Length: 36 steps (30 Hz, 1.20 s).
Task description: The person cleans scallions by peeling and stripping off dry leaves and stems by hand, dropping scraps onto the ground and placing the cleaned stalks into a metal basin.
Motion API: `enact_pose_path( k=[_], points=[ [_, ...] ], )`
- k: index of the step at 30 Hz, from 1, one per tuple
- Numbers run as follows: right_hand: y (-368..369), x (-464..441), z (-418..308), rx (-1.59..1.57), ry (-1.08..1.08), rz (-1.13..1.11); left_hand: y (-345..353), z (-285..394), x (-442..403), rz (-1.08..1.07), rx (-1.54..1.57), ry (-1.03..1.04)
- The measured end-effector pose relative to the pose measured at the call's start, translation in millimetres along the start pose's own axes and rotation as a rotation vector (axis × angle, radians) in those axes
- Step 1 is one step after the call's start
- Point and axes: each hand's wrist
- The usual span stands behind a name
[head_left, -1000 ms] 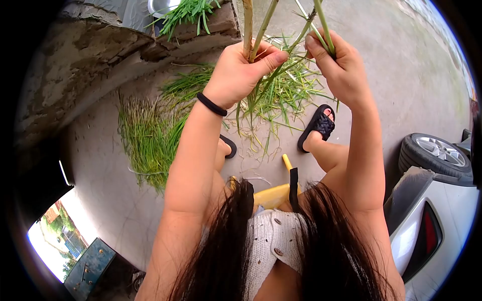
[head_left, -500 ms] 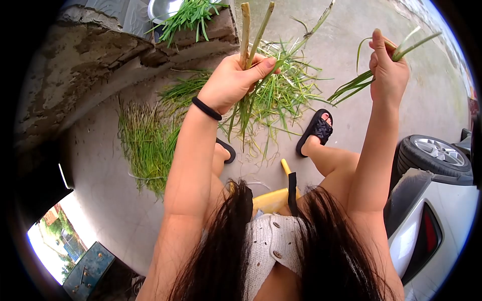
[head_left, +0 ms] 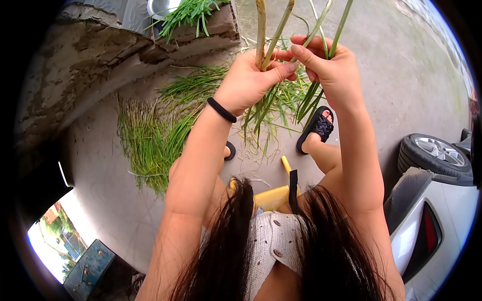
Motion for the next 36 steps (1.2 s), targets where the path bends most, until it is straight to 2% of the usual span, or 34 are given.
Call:
enact_pose_path(
  k=[4, 20, 24, 28, 31, 34, 36],
  points=[
    [3, -1, -1, 0.008, -0.047, 0.016, -3, 7, 1, -0.040, 0.059, -0.045],
    [-1, -4, -1, 0.023, -0.157, -0.017, -3, 11, 4, -0.138, 0.155, -0.008],
    [3, -5, -1, -0.002, -0.202, 0.047, 1, 8, 2, -0.113, 0.149, 0.038],
    [1, -6, 3, 0.115, -0.020, 0.087, 0, 3, 0, -0.050, 0.065, 0.084],
    [6, -5, 3, 0.095, 0.022, 0.088, 1, 0, -1, -0.004, -0.023, 0.129],
    [4, -5, 10, 0.359, -0.078, 0.106, 4, -7, -5, 0.023, -0.070, 0.229],
    [6, -3, 11, 0.373, -0.107, 0.073, 3, -7, -5, 0.037, -0.017, 0.225]
  ],
)
Point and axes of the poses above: each hand's wrist, its own x-axis away from the middle knuckle, its own y-axis out of the palm, z = x × y, and after that the axes turned 12 degrees about x, right-handed
